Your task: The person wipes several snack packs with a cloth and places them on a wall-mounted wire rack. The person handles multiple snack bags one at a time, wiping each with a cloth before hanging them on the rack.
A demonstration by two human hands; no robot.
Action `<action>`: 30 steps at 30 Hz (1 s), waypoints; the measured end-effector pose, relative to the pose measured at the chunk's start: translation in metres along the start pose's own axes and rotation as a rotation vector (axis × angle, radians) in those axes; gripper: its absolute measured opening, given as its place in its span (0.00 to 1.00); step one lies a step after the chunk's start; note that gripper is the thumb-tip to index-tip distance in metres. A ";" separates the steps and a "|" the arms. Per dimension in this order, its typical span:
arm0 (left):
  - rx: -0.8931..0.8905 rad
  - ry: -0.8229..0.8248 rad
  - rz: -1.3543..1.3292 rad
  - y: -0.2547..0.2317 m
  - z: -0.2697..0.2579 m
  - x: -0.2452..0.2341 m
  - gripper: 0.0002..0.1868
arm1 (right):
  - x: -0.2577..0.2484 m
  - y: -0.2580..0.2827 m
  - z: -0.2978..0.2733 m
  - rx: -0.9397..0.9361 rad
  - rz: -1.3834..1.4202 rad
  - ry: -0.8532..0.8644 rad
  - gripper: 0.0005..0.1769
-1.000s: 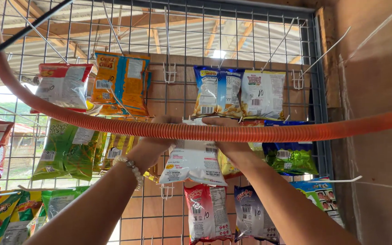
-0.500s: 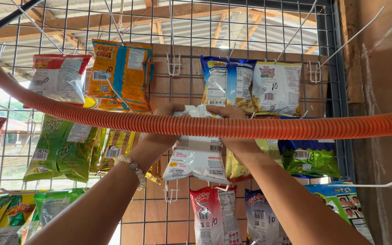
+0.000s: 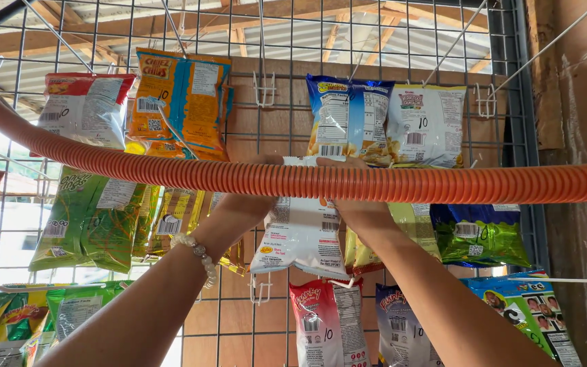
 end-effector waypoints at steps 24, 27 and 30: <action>-0.905 0.693 -0.624 -0.008 -0.017 0.018 0.18 | 0.041 -0.003 -0.042 0.234 -0.234 0.580 0.42; -0.748 0.587 -0.647 -0.010 -0.019 0.020 0.28 | 0.044 0.004 -0.046 0.086 -0.312 0.592 0.48; -0.572 0.501 -0.520 -0.016 -0.022 0.018 0.44 | 0.049 0.000 -0.057 0.105 -0.452 0.724 0.51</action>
Point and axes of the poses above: each hand's wrist, its own z-axis towards the middle knuckle, its own x-axis out of the palm, y = z × x, the point moved 5 cm from there along z, towards the middle knuckle, and after that the axes turned 9 degrees about -y, right-handed, at the moved point
